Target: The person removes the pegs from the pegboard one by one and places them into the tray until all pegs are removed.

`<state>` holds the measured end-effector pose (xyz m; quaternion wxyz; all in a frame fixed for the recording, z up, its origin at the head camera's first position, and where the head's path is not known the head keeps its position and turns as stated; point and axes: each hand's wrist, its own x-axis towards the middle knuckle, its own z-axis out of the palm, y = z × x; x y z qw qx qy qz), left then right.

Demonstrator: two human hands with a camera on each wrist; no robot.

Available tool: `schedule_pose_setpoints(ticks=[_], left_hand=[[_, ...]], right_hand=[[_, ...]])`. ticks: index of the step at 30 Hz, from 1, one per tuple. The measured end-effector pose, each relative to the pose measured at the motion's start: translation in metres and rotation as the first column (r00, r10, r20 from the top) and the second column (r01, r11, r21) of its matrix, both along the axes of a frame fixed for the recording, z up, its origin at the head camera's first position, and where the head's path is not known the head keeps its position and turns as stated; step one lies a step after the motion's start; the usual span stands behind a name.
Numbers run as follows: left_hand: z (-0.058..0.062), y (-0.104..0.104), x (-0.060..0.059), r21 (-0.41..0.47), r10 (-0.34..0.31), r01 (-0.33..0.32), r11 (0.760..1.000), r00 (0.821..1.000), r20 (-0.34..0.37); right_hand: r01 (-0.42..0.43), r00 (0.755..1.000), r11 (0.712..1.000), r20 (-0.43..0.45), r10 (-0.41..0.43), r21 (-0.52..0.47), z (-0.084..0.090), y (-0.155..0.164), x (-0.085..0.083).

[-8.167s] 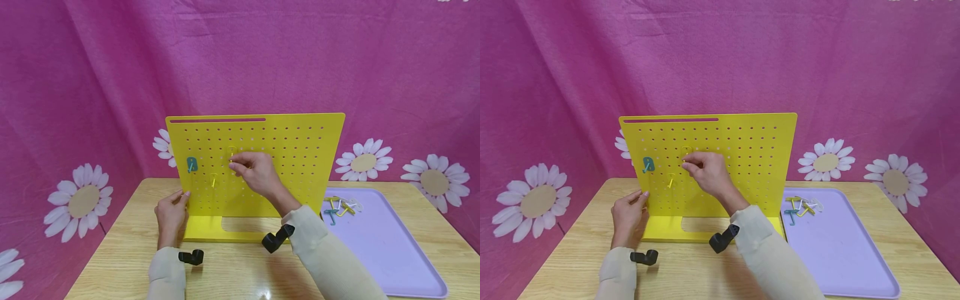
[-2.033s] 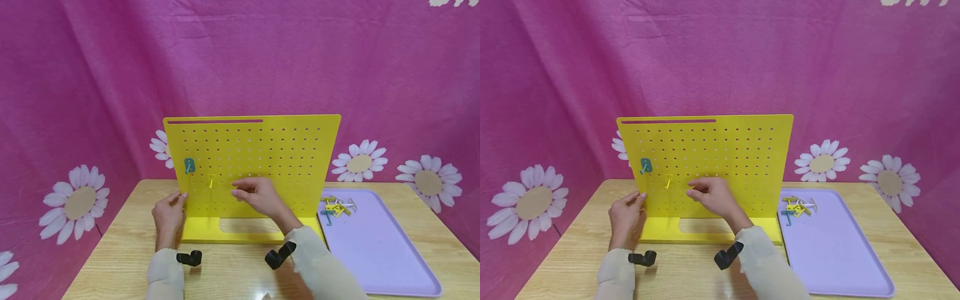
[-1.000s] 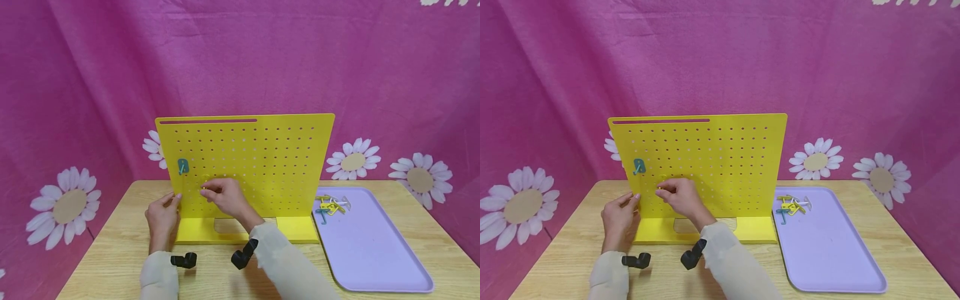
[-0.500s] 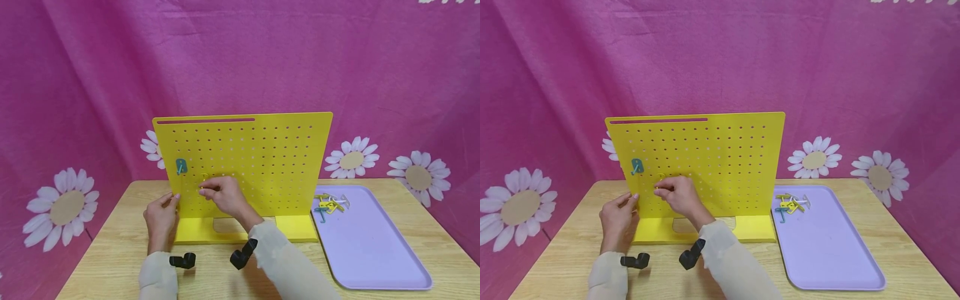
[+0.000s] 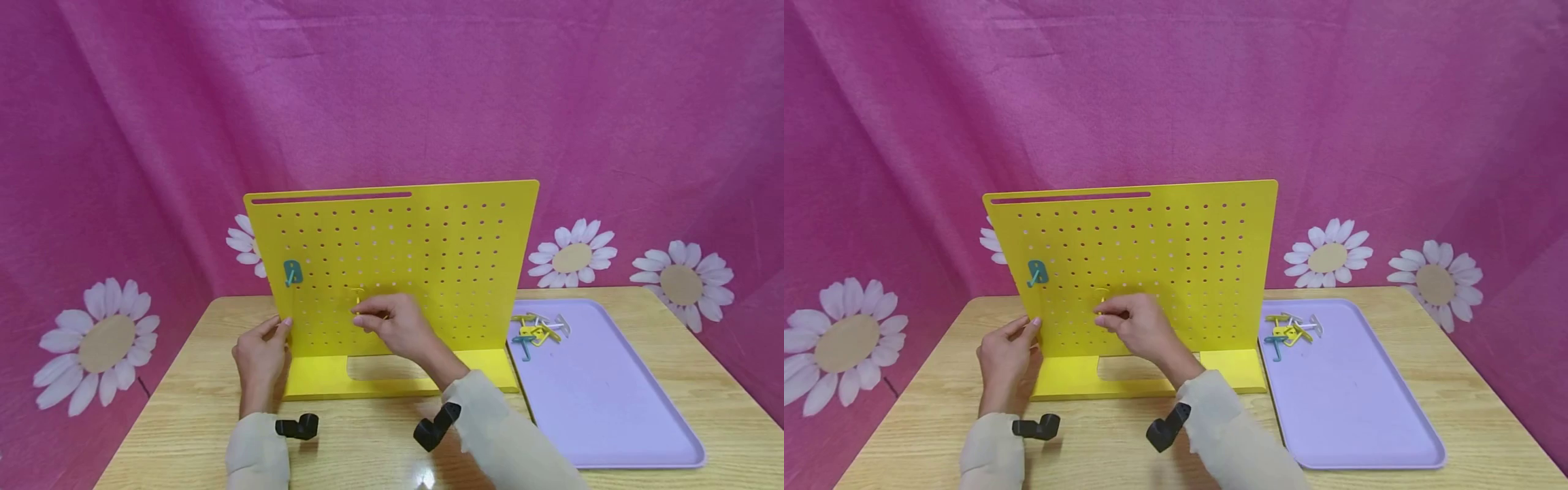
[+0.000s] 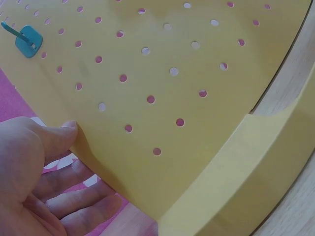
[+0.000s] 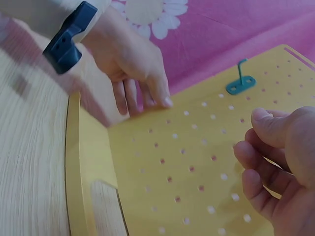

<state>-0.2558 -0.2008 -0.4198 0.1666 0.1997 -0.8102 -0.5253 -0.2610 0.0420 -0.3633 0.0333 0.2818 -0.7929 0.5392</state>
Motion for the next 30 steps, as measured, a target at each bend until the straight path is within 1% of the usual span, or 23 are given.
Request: schedule_pose_setpoints(ticks=[6, 8, 15, 21, 24, 28, 30], left_hand=[[0.000, 0.001, 0.000, -0.015, 0.002, -0.003, 1.000, 1.000, -0.012], [0.000, 0.001, -0.001, -0.014, 0.002, -0.002, 1.000, 1.000, -0.012], [-0.002, 0.000, -0.001, -0.027, 0.003, -0.003, 1.000, 1.000, -0.024], [-0.002, 0.000, -0.001, -0.023, 0.004, -0.005, 1.000, 1.000, -0.027], [-0.002, 0.000, 0.000, -0.016, 0.005, -0.005, 1.000, 1.000, -0.016], [-0.001, 0.000, 0.001, -0.002, 0.008, -0.008, 1.000, 1.000, 0.000], [0.000, 0.001, 0.001, 0.007, 0.009, -0.009, 1.000, 1.000, -0.002]], right_hand=[[0.045, 0.998, 0.998, -0.044, -0.044, 0.036, 0.001, 0.033, 0.008], [0.062, 0.997, 0.997, -0.045, -0.060, 0.043, 0.001, 0.046, 0.011], [0.150, 0.986, 0.986, -0.083, -0.144, 0.078, -0.006, 0.089, 0.016], [0.257, 0.961, 0.963, -0.124, -0.246, 0.077, -0.013, 0.125, 0.023], [0.308, 0.946, 0.949, -0.125, -0.298, 0.070, -0.016, 0.144, 0.028], [0.385, 0.916, 0.920, -0.152, -0.370, 0.079, -0.018, 0.167, 0.032], [0.421, 0.898, 0.903, -0.184, -0.400, 0.088, -0.019, 0.178, 0.033]])
